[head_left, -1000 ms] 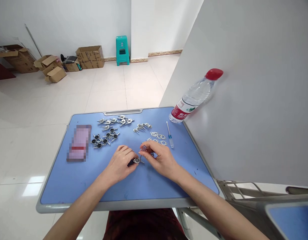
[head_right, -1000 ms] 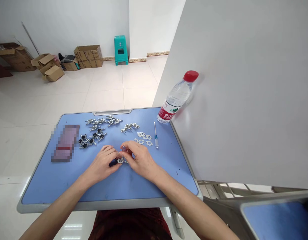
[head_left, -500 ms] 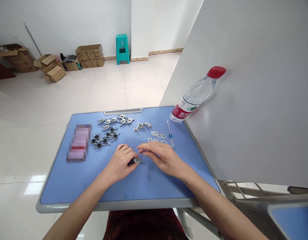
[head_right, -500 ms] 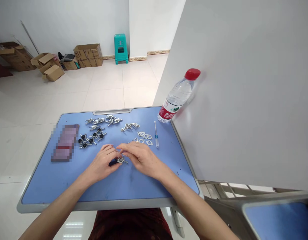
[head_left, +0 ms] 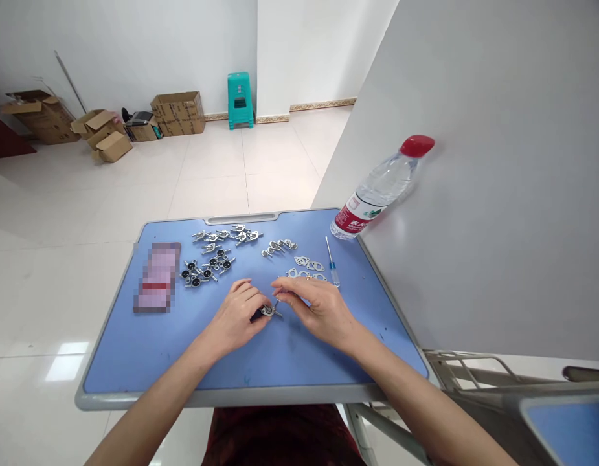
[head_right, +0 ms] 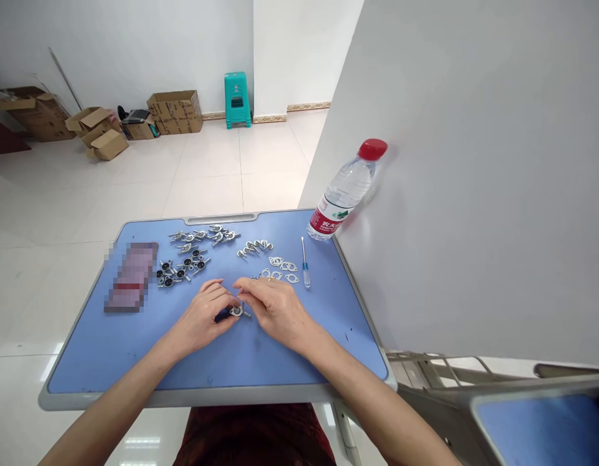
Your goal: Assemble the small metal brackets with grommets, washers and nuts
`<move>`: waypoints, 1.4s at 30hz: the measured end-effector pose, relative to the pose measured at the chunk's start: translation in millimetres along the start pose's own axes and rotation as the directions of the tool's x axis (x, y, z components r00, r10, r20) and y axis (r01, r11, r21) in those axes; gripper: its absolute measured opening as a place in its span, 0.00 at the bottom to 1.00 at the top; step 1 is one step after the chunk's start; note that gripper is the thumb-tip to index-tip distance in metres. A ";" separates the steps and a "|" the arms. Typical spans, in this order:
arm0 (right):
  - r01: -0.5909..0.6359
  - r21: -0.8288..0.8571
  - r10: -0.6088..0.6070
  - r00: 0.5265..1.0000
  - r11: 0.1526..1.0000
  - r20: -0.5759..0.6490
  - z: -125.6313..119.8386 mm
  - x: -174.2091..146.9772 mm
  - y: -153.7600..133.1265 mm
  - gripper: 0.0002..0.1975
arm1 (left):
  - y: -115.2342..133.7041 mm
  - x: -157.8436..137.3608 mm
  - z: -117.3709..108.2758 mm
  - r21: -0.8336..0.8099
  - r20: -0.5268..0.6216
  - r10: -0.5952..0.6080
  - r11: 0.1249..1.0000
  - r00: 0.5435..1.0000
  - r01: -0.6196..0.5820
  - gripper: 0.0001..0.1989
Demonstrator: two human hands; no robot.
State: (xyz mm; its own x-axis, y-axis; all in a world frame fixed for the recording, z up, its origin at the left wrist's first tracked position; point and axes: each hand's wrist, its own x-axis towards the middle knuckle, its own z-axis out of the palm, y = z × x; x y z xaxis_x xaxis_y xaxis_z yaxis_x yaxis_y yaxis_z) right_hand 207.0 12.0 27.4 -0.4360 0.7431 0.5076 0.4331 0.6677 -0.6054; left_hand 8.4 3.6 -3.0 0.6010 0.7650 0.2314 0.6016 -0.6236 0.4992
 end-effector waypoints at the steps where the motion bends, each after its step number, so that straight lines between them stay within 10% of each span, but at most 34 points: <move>1: 0.005 0.008 -0.005 1.000 1.000 0.012 -0.6 0.3 0.4 0.10 | -0.2 0.0 -0.2 0.005 0.002 -0.004 1.000 1.000 0.004 0.04; 9: -0.031 0.122 0.008 0.982 0.992 0.189 -15.3 4.2 0.8 0.18 | -1.3 3.4 -5.8 0.040 0.068 -0.005 0.999 0.998 0.002 0.04; 42: -0.006 0.063 0.006 1.000 0.998 0.002 -3.9 1.4 -3.6 0.10 | -0.3 1.6 -3.1 0.035 0.022 -0.012 0.999 1.000 0.012 0.04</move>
State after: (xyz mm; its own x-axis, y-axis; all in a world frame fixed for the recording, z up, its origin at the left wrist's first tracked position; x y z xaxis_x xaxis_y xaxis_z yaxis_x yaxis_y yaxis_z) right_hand 207.8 10.8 32.6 -0.4346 0.7472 0.5028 0.3857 0.6589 -0.6458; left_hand 7.5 5.6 -0.1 0.6052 0.7689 0.2064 0.6264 -0.6199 0.4726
